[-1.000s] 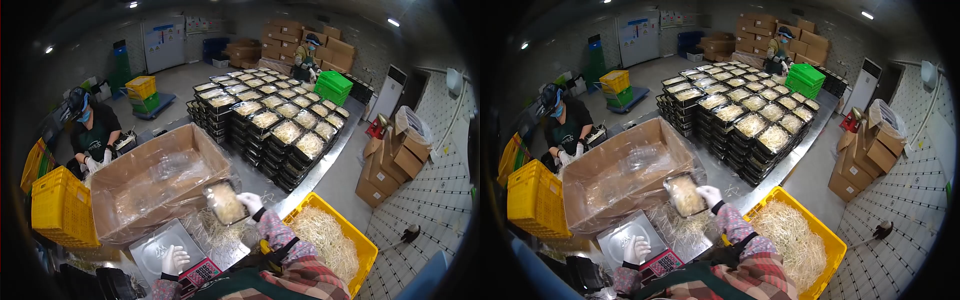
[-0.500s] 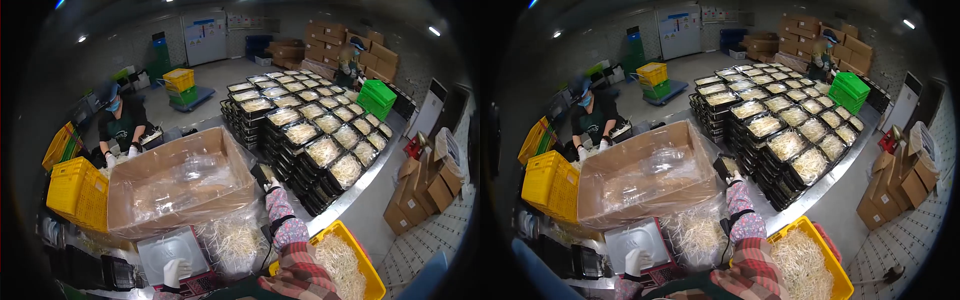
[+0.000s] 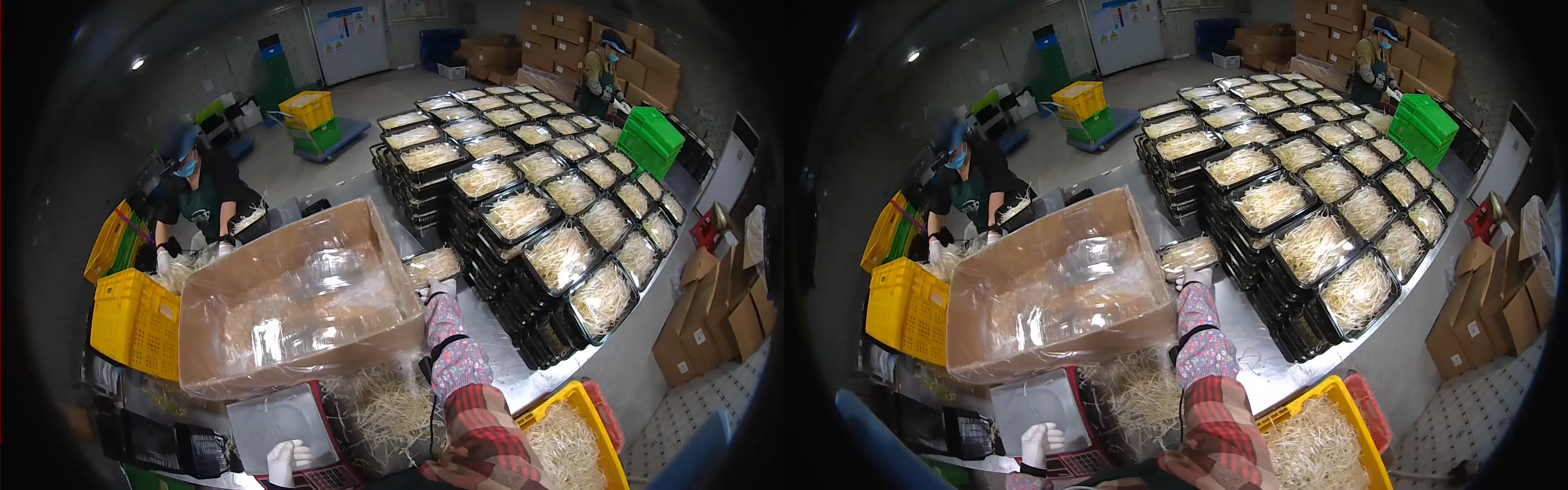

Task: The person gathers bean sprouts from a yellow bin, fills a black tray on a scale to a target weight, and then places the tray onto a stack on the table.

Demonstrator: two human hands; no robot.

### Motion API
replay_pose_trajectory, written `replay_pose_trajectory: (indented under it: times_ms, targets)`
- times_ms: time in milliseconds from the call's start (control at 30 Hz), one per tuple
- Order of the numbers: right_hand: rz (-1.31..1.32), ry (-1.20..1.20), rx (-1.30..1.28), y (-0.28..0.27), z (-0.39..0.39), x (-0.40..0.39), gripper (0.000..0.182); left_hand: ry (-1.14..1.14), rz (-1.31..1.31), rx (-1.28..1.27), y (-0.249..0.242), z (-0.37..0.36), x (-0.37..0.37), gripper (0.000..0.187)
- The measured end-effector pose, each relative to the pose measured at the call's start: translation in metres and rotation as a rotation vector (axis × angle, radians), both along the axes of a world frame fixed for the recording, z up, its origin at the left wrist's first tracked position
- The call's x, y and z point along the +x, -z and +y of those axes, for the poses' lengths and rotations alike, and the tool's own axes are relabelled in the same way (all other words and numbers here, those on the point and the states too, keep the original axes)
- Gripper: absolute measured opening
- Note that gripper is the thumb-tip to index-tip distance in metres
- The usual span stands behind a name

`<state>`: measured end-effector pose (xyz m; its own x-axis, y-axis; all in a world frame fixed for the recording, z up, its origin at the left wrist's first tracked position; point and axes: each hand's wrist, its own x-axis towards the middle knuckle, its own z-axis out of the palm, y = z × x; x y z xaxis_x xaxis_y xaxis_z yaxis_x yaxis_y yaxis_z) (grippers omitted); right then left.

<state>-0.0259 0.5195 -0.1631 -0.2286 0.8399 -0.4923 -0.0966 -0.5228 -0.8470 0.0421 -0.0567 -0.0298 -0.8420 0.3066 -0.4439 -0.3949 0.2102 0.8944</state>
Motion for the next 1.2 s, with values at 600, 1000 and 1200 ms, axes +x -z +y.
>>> replay_pose_trajectory:
  times_ms: [600,1000,1200]
  targets:
    - [0.098,-0.153,-0.114,0.017,0.016,-0.008,0.025,0.020,0.065,-0.042,-0.002,-0.004,0.011,0.030]
    - [0.124,-0.142,-0.107,-0.003,0.013,0.000,0.035,0.026,0.026,-0.046,0.015,-0.019,0.013,0.030]
    - [0.085,-0.104,-0.125,0.005,0.017,-0.009,0.019,0.036,0.061,-0.059,0.003,-0.009,0.018,0.027]
